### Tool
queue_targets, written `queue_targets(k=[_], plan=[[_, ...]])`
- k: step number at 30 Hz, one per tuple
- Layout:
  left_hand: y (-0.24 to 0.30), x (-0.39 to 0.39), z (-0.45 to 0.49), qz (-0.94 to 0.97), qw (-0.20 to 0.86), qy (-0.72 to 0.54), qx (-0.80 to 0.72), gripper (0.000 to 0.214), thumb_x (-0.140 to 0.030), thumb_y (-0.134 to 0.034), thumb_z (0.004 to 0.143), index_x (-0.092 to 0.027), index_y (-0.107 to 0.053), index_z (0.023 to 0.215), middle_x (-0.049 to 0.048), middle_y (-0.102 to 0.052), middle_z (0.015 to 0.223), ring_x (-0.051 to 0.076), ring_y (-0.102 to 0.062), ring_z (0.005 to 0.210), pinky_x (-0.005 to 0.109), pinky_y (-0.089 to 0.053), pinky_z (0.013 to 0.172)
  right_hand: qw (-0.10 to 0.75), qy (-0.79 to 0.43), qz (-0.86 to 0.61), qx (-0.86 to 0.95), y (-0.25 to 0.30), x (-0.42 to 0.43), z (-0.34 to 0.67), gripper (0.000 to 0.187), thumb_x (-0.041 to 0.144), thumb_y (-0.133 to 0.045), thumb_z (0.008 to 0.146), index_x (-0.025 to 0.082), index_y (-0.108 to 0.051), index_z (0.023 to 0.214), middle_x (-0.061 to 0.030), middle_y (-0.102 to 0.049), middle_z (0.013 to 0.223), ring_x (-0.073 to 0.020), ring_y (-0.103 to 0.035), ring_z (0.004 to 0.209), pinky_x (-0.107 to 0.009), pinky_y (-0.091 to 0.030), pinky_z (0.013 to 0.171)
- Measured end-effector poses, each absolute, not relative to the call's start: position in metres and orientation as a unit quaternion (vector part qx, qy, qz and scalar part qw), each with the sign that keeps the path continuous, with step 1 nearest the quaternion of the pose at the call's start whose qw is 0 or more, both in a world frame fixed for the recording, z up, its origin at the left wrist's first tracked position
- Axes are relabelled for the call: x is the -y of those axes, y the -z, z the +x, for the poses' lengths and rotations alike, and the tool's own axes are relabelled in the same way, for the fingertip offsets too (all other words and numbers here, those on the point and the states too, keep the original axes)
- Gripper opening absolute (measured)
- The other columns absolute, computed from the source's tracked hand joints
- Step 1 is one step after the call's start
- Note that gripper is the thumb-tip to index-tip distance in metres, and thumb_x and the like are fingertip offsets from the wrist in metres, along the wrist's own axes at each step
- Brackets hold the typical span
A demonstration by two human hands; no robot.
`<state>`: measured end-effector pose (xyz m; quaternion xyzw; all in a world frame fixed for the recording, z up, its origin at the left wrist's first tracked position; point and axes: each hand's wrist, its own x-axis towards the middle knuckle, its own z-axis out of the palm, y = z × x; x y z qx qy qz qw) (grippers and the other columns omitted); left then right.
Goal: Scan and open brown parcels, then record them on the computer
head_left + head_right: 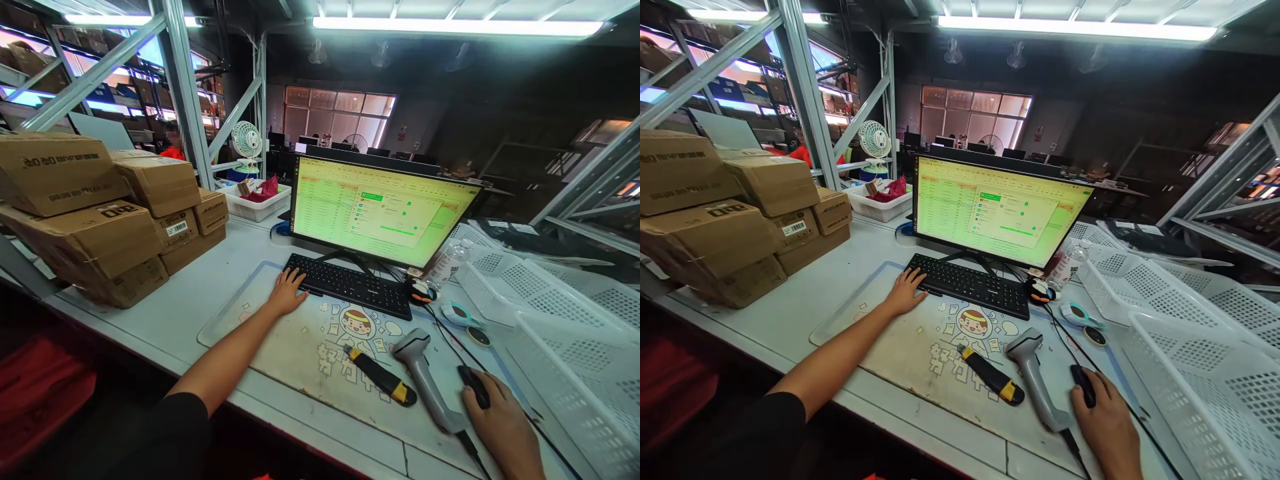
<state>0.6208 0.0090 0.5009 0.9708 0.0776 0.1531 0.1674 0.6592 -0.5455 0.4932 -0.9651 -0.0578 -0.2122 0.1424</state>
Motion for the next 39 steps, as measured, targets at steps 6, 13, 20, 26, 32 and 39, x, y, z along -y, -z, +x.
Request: queue_targets(k=[6, 13, 20, 26, 32, 39], plan=[[-0.501, -0.009, 0.621, 0.97, 0.171, -0.152, -0.077, 0.065, -0.049, -0.06, 0.101, -0.024, -0.051, 0.161, 0.0106, -0.038, 0.175, 0.04, -0.03, 0.162, 0.059, -0.024, 0.133, 0.146, 0.245, -0.956, 0.063, -0.493, 0.546, 0.657, 0.054, 0.057, -0.042, 0.091, 0.024, -0.07, 0.123, -0.0135, -0.072, 0.131, -0.0353, -0.07, 0.115, -0.052, -0.057, 0.103], [-0.502, -0.009, 0.621, 0.971, 0.171, -0.146, -0.078, 0.066, -0.05, -0.057, 0.102, -0.024, -0.05, 0.162, 0.0104, -0.037, 0.175, 0.04, -0.027, 0.163, 0.059, -0.024, 0.133, 0.13, 0.228, -0.964, 0.042, -0.496, 0.546, 0.655, 0.059, 0.06, -0.04, 0.092, 0.023, -0.07, 0.127, -0.0148, -0.07, 0.137, -0.0376, -0.07, 0.114, -0.054, -0.06, 0.091], [-0.505, -0.008, 0.619, 0.972, 0.17, -0.139, -0.082, 0.066, -0.05, -0.057, 0.103, -0.023, -0.05, 0.163, 0.0098, -0.036, 0.176, 0.039, -0.026, 0.164, 0.057, -0.022, 0.134, 0.128, 0.211, -0.969, 0.029, -0.498, 0.546, 0.653, 0.059, 0.058, -0.04, 0.092, 0.023, -0.068, 0.13, -0.0141, -0.069, 0.139, -0.037, -0.069, 0.117, -0.055, -0.059, 0.096], [-0.506, -0.008, 0.618, 0.974, 0.162, -0.14, -0.077, 0.066, -0.049, -0.057, 0.103, -0.023, -0.05, 0.162, 0.0108, -0.037, 0.175, 0.039, -0.027, 0.163, 0.058, -0.023, 0.133, 0.125, 0.229, -0.964, 0.045, -0.496, 0.544, 0.652, 0.056, 0.057, -0.041, 0.092, 0.024, -0.069, 0.128, -0.0135, -0.07, 0.136, -0.036, -0.07, 0.115, -0.054, -0.06, 0.094], [-0.505, -0.009, 0.619, 0.974, 0.16, -0.144, -0.078, 0.066, -0.049, -0.058, 0.102, -0.023, -0.051, 0.162, 0.0101, -0.038, 0.175, 0.039, -0.028, 0.163, 0.057, -0.023, 0.134, 0.124, 0.231, -0.964, 0.037, -0.5, 0.541, 0.649, 0.054, 0.053, -0.044, 0.091, 0.024, -0.072, 0.127, -0.0129, -0.07, 0.138, -0.0361, -0.068, 0.119, -0.054, -0.06, 0.095], [-0.503, -0.009, 0.62, 0.974, 0.155, -0.147, -0.077, 0.065, -0.05, -0.058, 0.102, -0.024, -0.051, 0.162, 0.0096, -0.038, 0.175, 0.039, -0.029, 0.162, 0.057, -0.024, 0.133, 0.133, 0.223, -0.965, 0.032, -0.505, 0.537, 0.644, 0.053, 0.052, -0.043, 0.091, 0.025, -0.071, 0.128, -0.012, -0.07, 0.139, -0.0345, -0.07, 0.116, -0.051, -0.061, 0.091]])
